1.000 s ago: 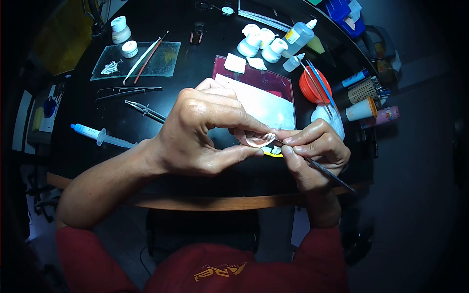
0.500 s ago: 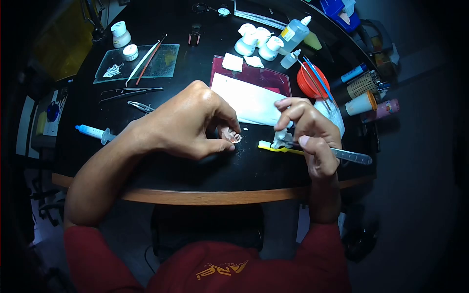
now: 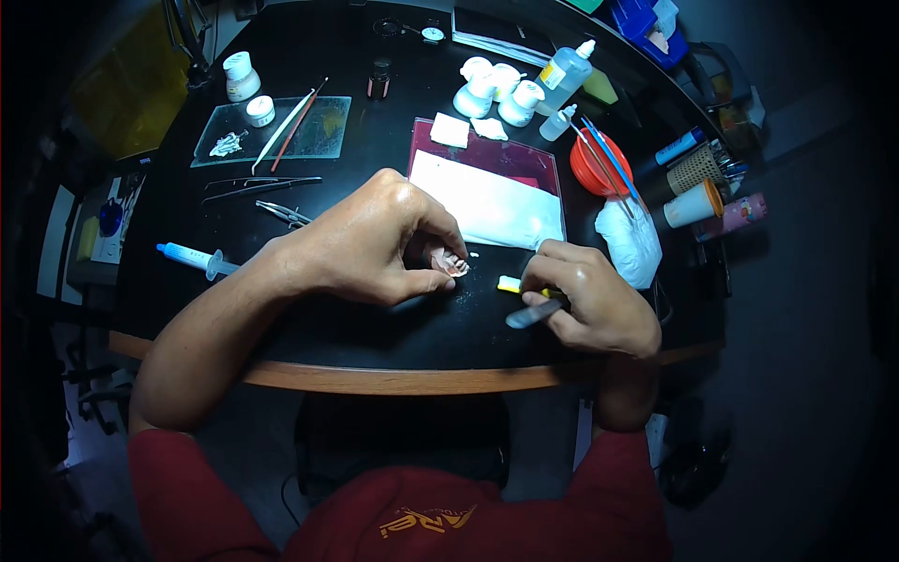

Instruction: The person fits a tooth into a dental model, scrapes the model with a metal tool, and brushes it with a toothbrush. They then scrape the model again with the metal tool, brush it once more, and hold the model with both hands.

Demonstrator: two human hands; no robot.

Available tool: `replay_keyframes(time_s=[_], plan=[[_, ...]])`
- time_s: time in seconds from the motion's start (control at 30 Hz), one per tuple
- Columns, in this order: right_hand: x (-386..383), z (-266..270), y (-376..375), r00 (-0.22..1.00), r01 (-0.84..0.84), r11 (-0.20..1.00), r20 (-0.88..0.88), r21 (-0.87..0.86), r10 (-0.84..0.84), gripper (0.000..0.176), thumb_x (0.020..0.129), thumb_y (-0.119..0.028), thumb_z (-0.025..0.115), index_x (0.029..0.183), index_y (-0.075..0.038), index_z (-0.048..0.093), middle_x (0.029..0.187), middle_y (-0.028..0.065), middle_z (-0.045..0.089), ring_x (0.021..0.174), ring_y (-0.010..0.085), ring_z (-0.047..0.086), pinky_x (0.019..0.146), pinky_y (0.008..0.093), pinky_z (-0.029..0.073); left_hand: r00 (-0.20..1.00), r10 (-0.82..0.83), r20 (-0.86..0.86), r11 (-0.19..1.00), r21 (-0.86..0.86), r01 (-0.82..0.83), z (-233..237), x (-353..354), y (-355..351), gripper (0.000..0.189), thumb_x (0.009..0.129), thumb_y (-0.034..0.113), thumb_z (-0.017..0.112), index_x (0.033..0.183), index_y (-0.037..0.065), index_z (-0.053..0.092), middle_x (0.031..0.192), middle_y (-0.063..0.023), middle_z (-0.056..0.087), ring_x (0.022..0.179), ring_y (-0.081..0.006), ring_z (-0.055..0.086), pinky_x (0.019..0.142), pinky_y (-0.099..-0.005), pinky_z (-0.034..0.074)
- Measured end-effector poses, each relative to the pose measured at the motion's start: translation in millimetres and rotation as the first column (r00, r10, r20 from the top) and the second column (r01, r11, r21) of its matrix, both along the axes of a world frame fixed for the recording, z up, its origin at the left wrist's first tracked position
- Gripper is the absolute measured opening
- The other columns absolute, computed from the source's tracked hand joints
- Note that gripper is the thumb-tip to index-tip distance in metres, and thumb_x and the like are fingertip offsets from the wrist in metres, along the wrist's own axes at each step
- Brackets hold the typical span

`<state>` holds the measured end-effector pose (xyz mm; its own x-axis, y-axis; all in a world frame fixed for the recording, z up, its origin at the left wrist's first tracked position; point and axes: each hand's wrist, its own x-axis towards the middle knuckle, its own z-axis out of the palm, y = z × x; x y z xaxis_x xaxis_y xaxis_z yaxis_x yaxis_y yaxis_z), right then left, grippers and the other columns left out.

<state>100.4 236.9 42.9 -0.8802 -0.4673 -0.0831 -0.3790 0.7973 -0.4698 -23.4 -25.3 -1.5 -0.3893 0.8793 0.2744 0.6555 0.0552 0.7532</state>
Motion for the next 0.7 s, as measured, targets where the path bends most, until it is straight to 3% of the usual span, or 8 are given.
replay_keyframes(time_s=[0.03,0.17,0.37,0.57,0.7], plan=[[0,-2,1,0.999,0.022,0.999,-0.033,0.037,-0.021,0.013,0.078,-0.002,0.071,0.088,0.003,0.064,0.085,0.0178,0.061,0.081,0.0381,0.064,0.072,0.0455,0.051,1.0,-0.002,0.003,1.0,0.009,0.002,0,0,0,0.023,0.075,0.01,0.085,0.095,-0.001,0.08,0.087,-0.0158,0.077,0.081,-0.0257,0.076,0.077,-0.0353,0.06],[-4,-7,5,0.999,0.041,0.997,0.001,0.072,-0.042,0.015,0.075,0.0,0.077,0.083,0.003,0.065,0.084,0.0174,0.064,0.081,0.039,0.066,0.073,0.0454,0.053,0.999,-0.019,0.029,0.999,0.034,0.018,-4,1,1,0.024,0.075,0.01,0.084,0.096,-0.001,0.08,0.087,-0.0158,0.077,0.08,-0.0261,0.076,0.077,-0.0354,0.06],[-4,-5,8,0.998,-0.061,0.997,0.018,0.039,0.06,0.013,0.078,0.004,0.073,0.088,0.004,0.065,0.084,0.0173,0.064,0.082,0.0379,0.067,0.073,0.0441,0.053,0.999,-0.029,0.037,1.0,0.009,0.028,-5,-1,1,0.026,0.077,0.012,0.085,0.1,0.0,0.079,0.089,-0.0162,0.077,0.082,-0.0262,0.076,0.078,-0.0358,0.06],[-6,-7,-13,0.99,-0.127,0.962,-0.095,-0.242,0.107,0.02,0.074,0.01,0.069,0.092,0.003,0.063,0.082,0.0154,0.062,0.078,0.035,0.065,0.069,0.0425,0.051,0.995,-0.08,0.061,0.995,0.061,0.076,-8,1,3,0.027,0.078,0.013,0.086,0.101,0.0,0.079,0.091,-0.0152,0.078,0.084,-0.0258,0.076,0.079,-0.0359,0.06],[-9,-20,-14,0.977,-0.159,0.958,-0.178,-0.238,0.118,0.025,0.07,0.014,0.066,0.091,0.002,0.06,0.084,0.0159,0.058,0.077,0.0349,0.062,0.066,0.0417,0.049,0.987,-0.091,0.133,0.995,0.038,0.087,-2,0,1,0.028,0.078,0.016,0.087,0.099,0.0,0.079,0.091,-0.0142,0.078,0.084,-0.0245,0.076,0.08,-0.036,0.06]])
